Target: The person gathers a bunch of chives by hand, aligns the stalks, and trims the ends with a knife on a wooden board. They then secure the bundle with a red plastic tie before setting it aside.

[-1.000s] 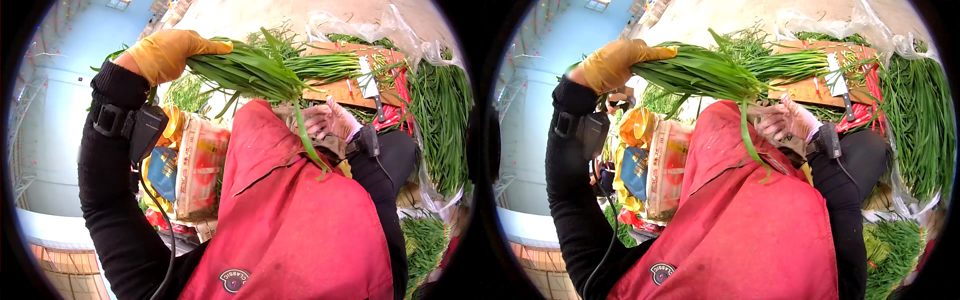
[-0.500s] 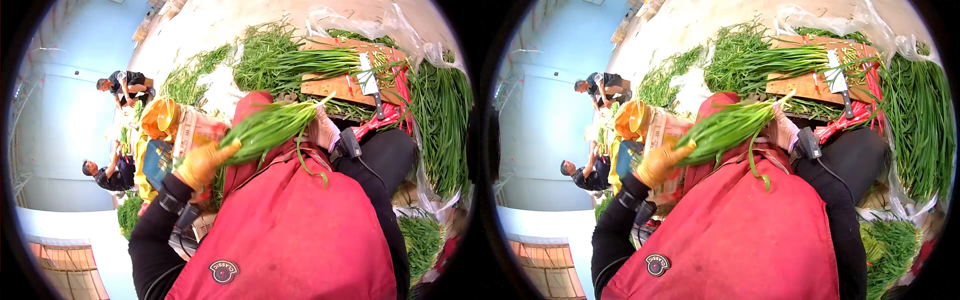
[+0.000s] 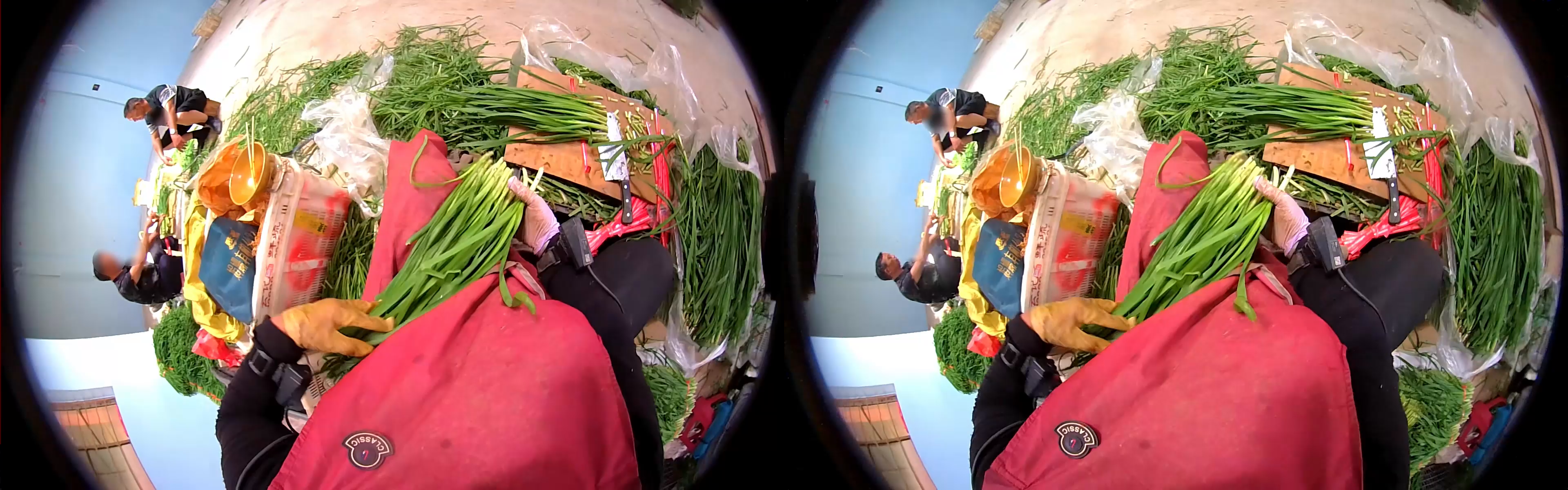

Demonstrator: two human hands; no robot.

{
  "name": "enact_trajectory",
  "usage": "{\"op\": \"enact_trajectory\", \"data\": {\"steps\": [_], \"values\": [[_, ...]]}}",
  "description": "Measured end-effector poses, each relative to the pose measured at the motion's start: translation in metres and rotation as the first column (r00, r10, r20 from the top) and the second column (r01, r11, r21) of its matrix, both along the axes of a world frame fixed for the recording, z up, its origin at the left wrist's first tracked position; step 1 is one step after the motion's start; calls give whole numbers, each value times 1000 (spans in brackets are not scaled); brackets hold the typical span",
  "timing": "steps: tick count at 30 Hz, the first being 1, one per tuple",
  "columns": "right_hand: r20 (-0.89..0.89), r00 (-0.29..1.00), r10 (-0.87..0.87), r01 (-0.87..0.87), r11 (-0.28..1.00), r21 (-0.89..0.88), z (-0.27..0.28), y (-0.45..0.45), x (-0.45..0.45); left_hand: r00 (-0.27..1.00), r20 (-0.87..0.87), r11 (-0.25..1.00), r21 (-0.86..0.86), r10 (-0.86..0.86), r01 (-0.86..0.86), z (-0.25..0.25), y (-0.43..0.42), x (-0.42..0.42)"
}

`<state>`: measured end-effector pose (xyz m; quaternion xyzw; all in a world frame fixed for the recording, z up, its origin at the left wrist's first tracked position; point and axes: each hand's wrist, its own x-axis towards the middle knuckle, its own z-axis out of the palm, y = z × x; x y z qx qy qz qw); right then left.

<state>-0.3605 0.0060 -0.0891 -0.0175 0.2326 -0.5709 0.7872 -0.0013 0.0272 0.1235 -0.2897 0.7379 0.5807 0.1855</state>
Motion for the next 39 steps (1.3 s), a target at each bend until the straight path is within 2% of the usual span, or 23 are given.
{"op": "enact_trajectory", "data": {"steps": [1,2,3,5,6,7,10,12,13,14,17,18,19,20,23,24,27,31,32,33,35,38,39], "values": [[21,1000,-12,13,1000,-15,0,-4,1,998,-11,992,111,58,-57,4,-11,10],[52,998,-30,31,999,-23,-6,-10,2,977,-4,974,77,212,-211,11,-19,16],[64,997,-41,43,999,-31,-3,-14,6,952,-127,959,91,277,-267,5,-40,36],[31,997,-73,73,997,4,10,-19,13,757,-103,762,21,646,-647,24,-65,30],[14,996,-89,89,996,20,14,-22,15,655,-219,672,2,723,-740,19,-80,30],[25,995,-100,100,995,0,14,-26,17,703,-278,698,-135,655,-703,22,-101,20],[106,989,-106,108,994,-5,19,-33,23,751,-396,718,-264,528,-644,10,-138,-32],[135,987,-90,94,995,-25,22,-35,21,810,-485,853,-214,330,-476,-25,-166,-63],[152,984,-90,96,995,-33,25,-36,20,936,-350,853,-482,23,-201,-32,-183,-72],[157,983,-95,104,993,-53,25,-36,17,945,-327,872,-471,-27,-138,-29,-187,-88],[161,982,-98,120,984,-132,44,-37,16,995,-100,868,-492,23,-69,-34,-183,-132],[161,985,-58,79,988,-130,47,-38,13,945,-299,969,-163,132,-187,-48,-180,-138],[197,980,-19,43,992,-117,58,-36,11,852,-436,955,199,288,-221,-54,-172,-145],[223,975,4,28,990,-141,58,-36,8,805,-478,933,243,353,-264,-58,-163,-150],[209,978,24,19,980,-198,54,-33,2,648,-429,733,605,629,-311,-72,-146,-158],[188,982,25,17,976,-218,53,-32,0,596,-493,767,495,634,-407,-95,-144,-154],[132,991,5,27,970,-243,52,-28,-2,494,-446,663,564,746,-492,-97,-129,-153],[91,996,-22,44,969,-242,66,-21,0,520,-459,693,445,721,-568,-111,-122,-140],[36,999,-33,41,964,-262,76,-18,1,548,-517,754,440,657,-489,-122,-125,-135],[-20,999,-44,36,959,-282,86,-15,2,538,-412,677,440,736,-590,-112,-114,-143],[-50,995,-81,68,974,-217,72,-19,4,573,-377,683,480,727,-550,-113,-109,-146],[-72,995,-74,60,981,-187,94,-24,16,648,-501,819,358,573,-448,-133,-112,-141],[-106,990,-91,73,985,-158,102,-25,19,675,-471,823,325,569,-467,-126,-110,-141]]}}
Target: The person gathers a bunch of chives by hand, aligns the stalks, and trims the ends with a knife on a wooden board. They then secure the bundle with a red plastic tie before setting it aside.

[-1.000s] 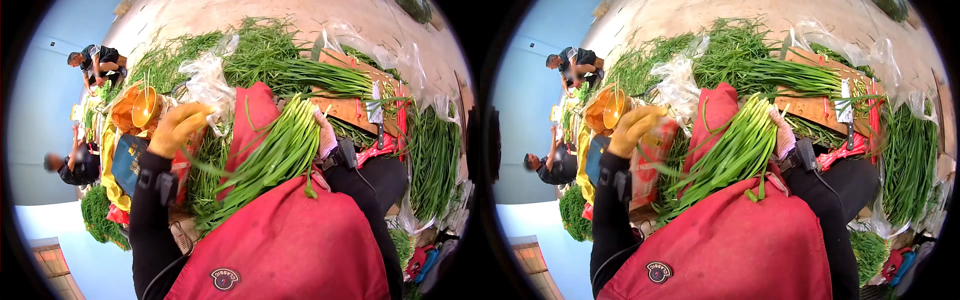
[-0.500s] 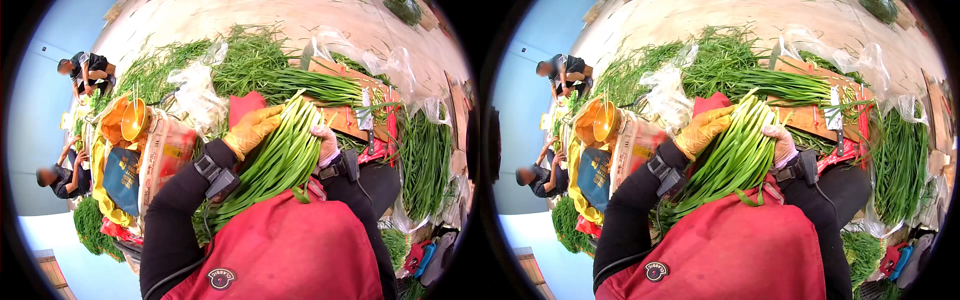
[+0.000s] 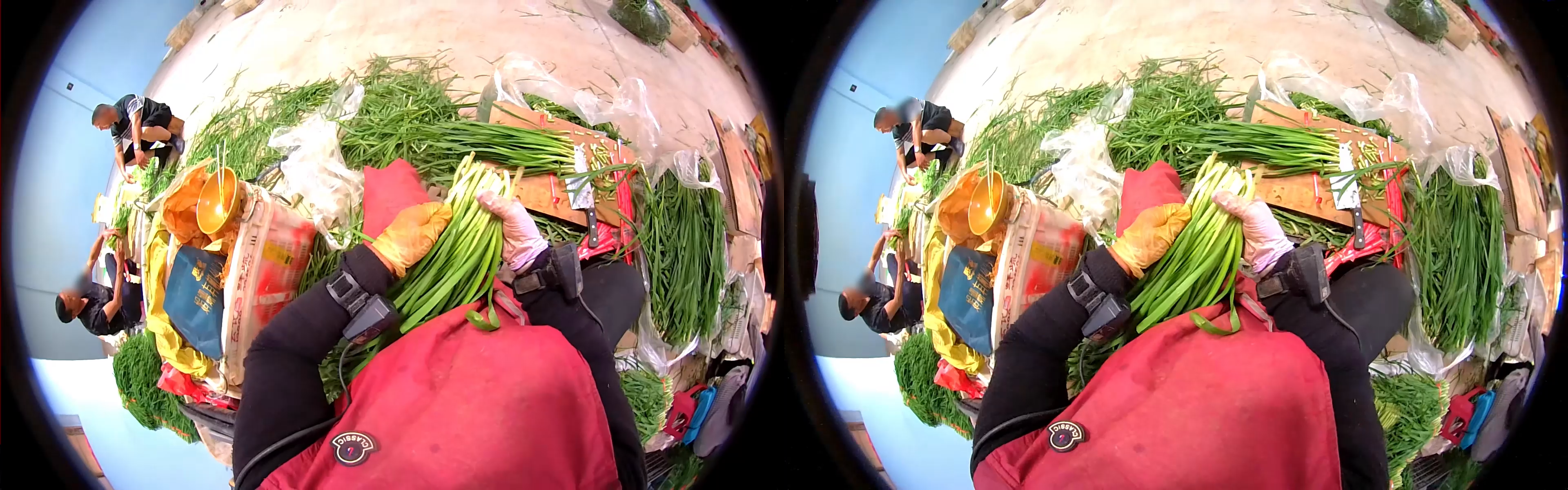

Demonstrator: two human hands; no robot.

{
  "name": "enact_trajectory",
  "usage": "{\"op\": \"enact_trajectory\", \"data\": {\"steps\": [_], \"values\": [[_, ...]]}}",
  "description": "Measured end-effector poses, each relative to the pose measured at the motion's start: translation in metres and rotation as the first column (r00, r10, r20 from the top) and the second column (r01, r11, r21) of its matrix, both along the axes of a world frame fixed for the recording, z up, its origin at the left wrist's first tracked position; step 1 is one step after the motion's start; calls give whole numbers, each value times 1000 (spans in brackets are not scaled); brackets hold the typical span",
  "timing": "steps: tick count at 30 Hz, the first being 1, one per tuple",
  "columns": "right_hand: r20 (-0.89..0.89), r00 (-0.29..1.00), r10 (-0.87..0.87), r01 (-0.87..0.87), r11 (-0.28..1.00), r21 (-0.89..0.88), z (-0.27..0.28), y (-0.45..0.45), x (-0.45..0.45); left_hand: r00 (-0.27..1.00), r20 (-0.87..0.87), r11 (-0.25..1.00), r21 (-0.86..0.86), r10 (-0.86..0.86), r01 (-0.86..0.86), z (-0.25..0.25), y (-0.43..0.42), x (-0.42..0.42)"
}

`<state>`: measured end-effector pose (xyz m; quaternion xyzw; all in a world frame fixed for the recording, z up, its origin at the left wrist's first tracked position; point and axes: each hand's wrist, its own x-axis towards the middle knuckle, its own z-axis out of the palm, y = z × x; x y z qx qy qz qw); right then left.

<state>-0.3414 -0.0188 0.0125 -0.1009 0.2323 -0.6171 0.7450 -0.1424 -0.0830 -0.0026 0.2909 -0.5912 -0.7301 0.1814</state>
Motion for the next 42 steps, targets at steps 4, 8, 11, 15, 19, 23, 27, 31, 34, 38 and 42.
{"op": "enact_trajectory", "data": {"steps": [4,8,11,15,19,23,27,31,34,38,42], "values": [[-106,991,-86,90,995,36,-2,-5,14,993,94,997,-22,-70,73,23,-3,3],[-27,989,-142,144,987,65,9,-14,28,955,-151,966,14,-254,259,53,-17,6],[-100,972,-213,207,976,-68,58,-34,39,926,91,923,-85,-367,374,108,-35,11],[82,946,-314,325,922,-211,116,-59,67,947,208,960,-88,-244,266,202,-49,16],[-43,908,-416,383,870,-310,125,-46,91,904,323,949,-51,-280,312,227,-42,37],[102,985,-138,152,979,-138,62,6,94,887,295,929,218,-354,298,175,-6,53],[-72,995,-74,78,996,47,-9,53,65,990,-59,882,450,-124,138,58,53,48],[-343,931,125,-70,983,168,-14,68,21,941,-337,702,664,-26,257,22,64,33],[-302,952,-44,42,999,-14,-9,58,-2,956,-291,649,720,-39,246,25,57,32],[-580,800,-154,84,986,-146,11,41,-49,960,-279,630,741,-29,234,19,46,34],[-841,459,-286,-150,908,-391,32,23,-55,969,-239,623,749,-61,224,2,36,45]]}}
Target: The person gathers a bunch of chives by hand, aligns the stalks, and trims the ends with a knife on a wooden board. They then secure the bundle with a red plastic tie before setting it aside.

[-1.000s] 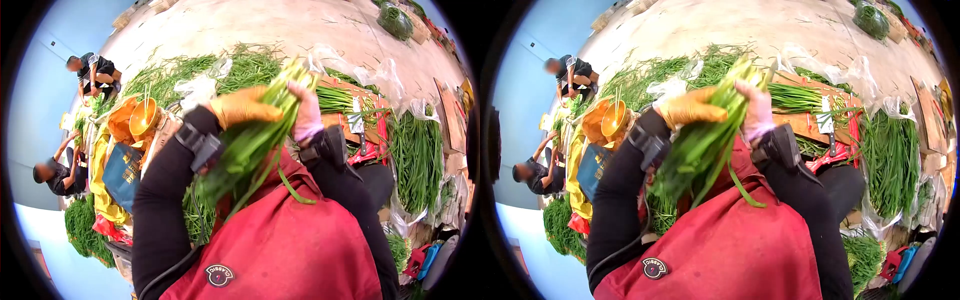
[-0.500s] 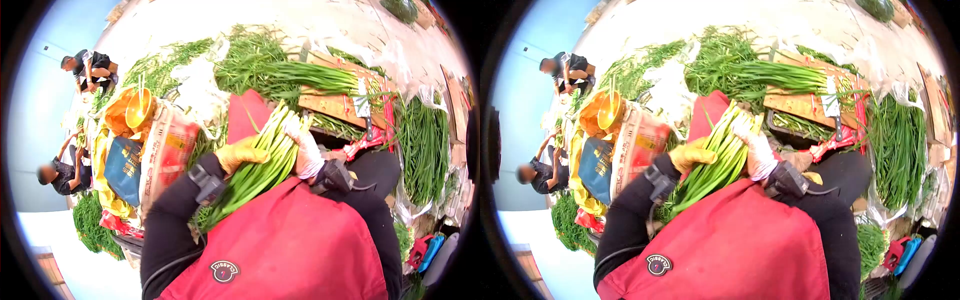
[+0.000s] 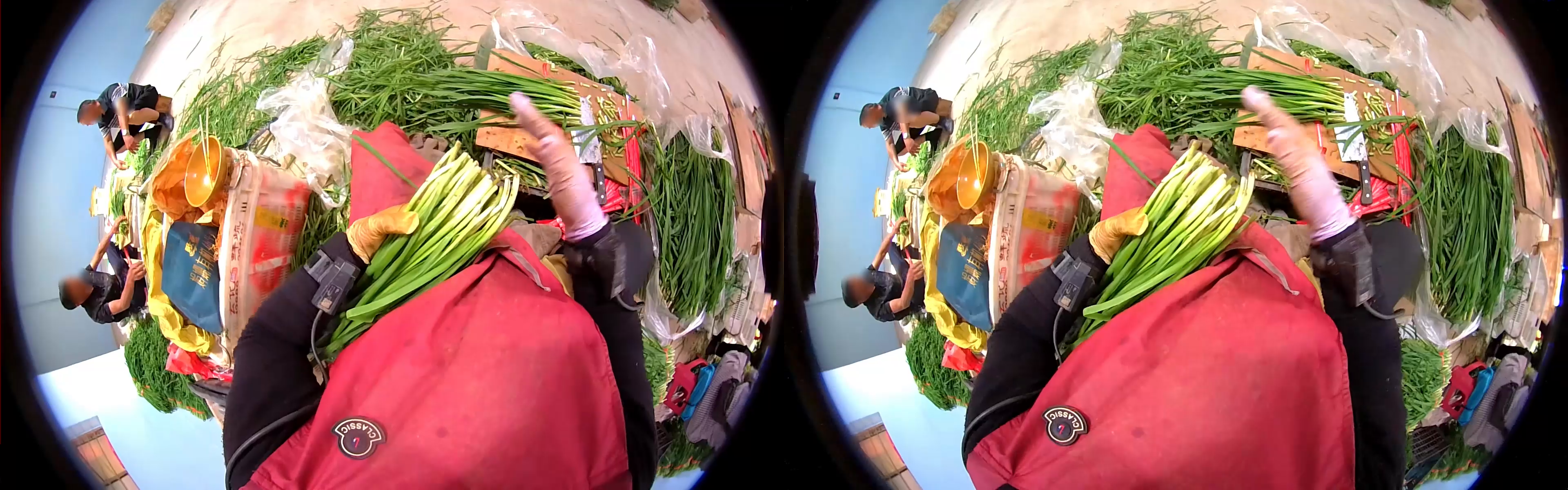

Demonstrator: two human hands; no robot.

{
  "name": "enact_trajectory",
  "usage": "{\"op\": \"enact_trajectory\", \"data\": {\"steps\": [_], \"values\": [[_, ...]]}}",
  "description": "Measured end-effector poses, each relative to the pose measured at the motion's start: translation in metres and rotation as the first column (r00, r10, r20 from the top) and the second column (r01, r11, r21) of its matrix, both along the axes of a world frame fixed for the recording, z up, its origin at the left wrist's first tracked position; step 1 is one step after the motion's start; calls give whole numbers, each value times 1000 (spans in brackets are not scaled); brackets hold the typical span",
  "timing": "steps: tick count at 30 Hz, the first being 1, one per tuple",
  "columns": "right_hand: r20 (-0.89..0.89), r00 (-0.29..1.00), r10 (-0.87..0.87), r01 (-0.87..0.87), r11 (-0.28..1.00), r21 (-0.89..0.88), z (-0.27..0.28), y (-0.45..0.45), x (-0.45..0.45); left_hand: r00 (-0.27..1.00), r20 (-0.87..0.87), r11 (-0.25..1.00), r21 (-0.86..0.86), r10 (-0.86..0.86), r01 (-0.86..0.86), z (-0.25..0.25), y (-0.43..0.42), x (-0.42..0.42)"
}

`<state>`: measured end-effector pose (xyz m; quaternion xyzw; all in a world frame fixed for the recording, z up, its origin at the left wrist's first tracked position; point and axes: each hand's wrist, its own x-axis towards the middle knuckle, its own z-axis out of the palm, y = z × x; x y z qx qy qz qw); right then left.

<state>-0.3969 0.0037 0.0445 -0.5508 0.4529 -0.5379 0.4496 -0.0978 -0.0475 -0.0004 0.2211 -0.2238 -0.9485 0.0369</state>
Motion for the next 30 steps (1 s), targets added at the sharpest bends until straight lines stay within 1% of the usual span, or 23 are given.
{"op": "enact_trajectory", "data": {"steps": [2,3,4,6,7,8,10,11,14,15,16,18,20,22,23,24,25,26,28,29,30], "values": [[-52,981,185,-179,978,106,-31,8,32,1000,14,1000,-5,2,-2,10,-3,1],[-206,968,144,-144,989,12,-38,18,44,999,1,998,-56,33,-33,11,-2,-1],[-244,964,107,-115,993,-17,-39,20,44,998,-14,992,-104,65,-66,11,-1,-2],[21,996,83,-84,994,70,-45,14,41,999,-20,998,-52,33,-34,10,-3,2],[-23,996,90,-88,995,48,-41,13,33,1000,-21,1000,-25,12,-12,10,-3,5],[93,984,152,-164,976,143,-37,18,34,1000,-18,999,-23,22,-22,11,-3,6],[-27,952,304,-298,945,137,-35,21,36,999,-21,999,-22,43,-44,12,-1,4],[-34,961,273,-266,954,139,-36,29,41,998,-24,998,-20,57,-57,12,0,3],[111,988,109,-137,948,287,-41,33,33,997,-26,998,-2,67,-67,8,1,4],[84,996,18,-43,951,307,-36,31,26,997,-15,997,1,75,-75,8,1,5],[132,991,26,-69,941,332,-35,32,17,997,-5,997,1,83,-83,10,0,5],[302,953,-10,-145,861,487,-39,39,19,997,-21,997,6,80,-80,14,0,5],[326,945,39,-213,830,516,-67,50,13,996,-25,996,2,89,-89,13,-2,5],[360,933,4,-230,775,588,-67,55,15,994,-47,995,-38,95,-97,14,-4,4],[475,872,121,-381,778,500,-69,52,17,987,-66,989,-29,145,-147,17,-1,4],[574,785,233,-515,761,395,-72,51,20,978,-83,981,-18,191,-193,25,4,-2],[603,754,262,-574,710,408,-71,48,27,956,-131,964,14,264,-265,25,8,-13],[562,794,232,-536,704,467,-81,44,35,967,-98,969,-52,237,-243,25,4,-13],[641,758,122,-437,824,360,-46,38,62,971,-18,965,-105,238,-239,28,8,-23],[698,714,49,-396,851,346,-50,32,70,977,45,967,-160,208,-199,27,8,-23],[751,660,-17,-356,873,333,-54,24,77,979,-117,943,-273,165,-191,8,6,-12]]}}
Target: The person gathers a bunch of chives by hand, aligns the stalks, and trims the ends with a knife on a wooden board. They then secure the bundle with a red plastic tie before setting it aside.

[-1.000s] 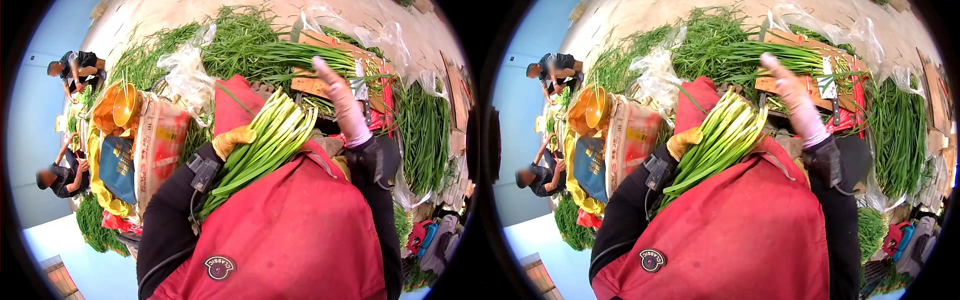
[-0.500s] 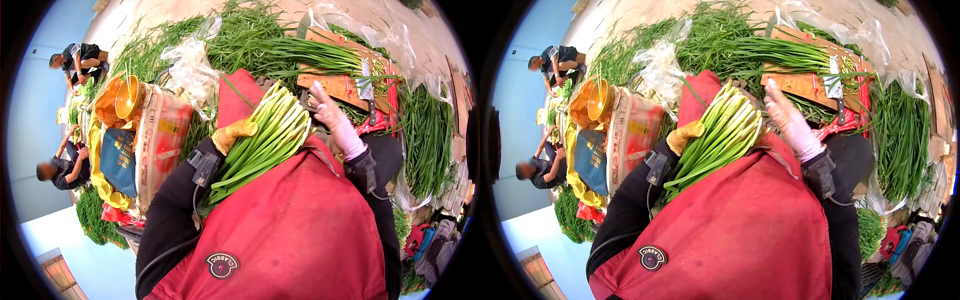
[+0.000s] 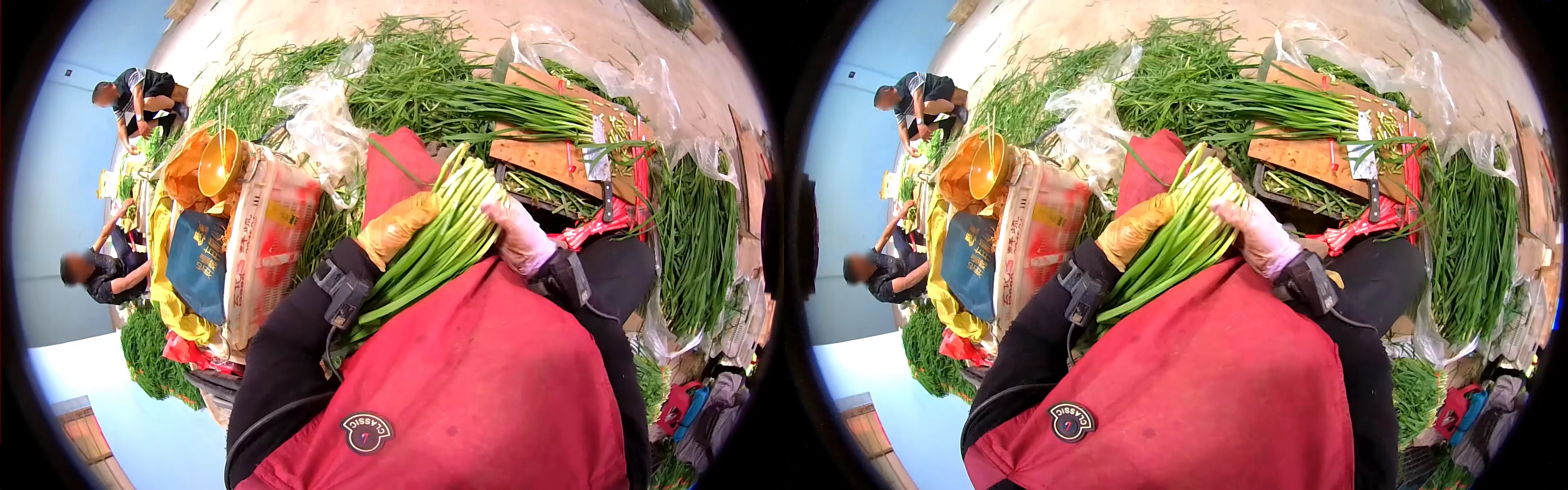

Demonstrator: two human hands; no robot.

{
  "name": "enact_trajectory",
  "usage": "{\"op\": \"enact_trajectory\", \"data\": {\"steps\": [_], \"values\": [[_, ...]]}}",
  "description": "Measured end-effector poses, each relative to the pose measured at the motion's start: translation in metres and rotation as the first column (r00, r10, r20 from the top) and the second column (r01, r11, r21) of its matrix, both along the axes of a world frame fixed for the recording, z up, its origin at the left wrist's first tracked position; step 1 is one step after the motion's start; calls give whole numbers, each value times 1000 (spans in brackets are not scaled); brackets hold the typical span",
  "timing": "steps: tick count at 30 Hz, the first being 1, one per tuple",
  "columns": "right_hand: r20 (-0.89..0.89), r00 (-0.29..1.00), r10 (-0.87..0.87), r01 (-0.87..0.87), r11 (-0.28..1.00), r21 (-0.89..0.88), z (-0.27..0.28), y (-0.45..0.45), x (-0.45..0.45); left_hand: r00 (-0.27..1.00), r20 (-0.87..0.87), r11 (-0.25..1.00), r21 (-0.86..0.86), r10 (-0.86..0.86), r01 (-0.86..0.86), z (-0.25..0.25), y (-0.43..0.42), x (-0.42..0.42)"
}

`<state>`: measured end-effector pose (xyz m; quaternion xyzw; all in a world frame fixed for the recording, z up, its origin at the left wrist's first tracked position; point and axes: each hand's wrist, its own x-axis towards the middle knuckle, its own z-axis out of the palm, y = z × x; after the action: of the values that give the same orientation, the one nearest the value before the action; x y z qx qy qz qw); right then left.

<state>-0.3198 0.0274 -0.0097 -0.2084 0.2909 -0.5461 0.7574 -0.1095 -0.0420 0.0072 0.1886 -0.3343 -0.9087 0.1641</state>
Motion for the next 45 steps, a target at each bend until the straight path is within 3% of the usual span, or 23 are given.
{"op": "enact_trajectory", "data": {"steps": [2,3,6,9,12,13,14,16,19,22,26,27,30,37,45], "values": [[189,979,-80,93,994,-60,5,-13,15,991,131,998,43,34,-40,10,2,-5],[234,967,-100,112,993,-40,4,-20,20,993,100,998,31,56,-60,7,5,-7],[186,971,-147,161,985,-61,8,-28,24,984,159,996,21,80,-84,7,7,-7],[209,970,-126,142,988,-67,9,-26,22,985,173,999,50,-12,4,11,2,-1],[216,967,-135,145,989,-31,3,-22,17,991,119,997,-46,-59,65,22,-5,-2],[229,966,-123,134,990,-33,2,-22,15,972,228,998,-14,-59,63,16,-7,0],[246,961,-128,136,991,-17,1,-21,14,948,312,985,169,-69,16,17,-1,0],[285,946,-156,172,984,-33,1,-19,13,930,368,998,-56,0,22,17,-1,7],[318,933,-166,193,980,-56,2,-20,15,918,395,997,-45,-37,60,10,0,14],[242,942,-230,267,954,-133,14,-21,19,904,420,991,-62,-79,115,10,1,14],[71,987,-142,151,978,-144,11,-27,8,923,381,998,32,-57,49,9,1,4],[63,985,-159,166,978,-126,12,-27,8,941,331,992,-75,-75,105,11,0,2],[108,969,-222,238,958,-162,18,-24,14,971,239,1000,19,-11,6,9,2,3],[-44,980,-192,185,975,-126,12,-26,8,962,274,1000,29,-16,8,20,-2,1],[144,970,-195,205,977,-63,12,-27,11,965,259,994,-82,-49,72,8,-1,-4]]}}
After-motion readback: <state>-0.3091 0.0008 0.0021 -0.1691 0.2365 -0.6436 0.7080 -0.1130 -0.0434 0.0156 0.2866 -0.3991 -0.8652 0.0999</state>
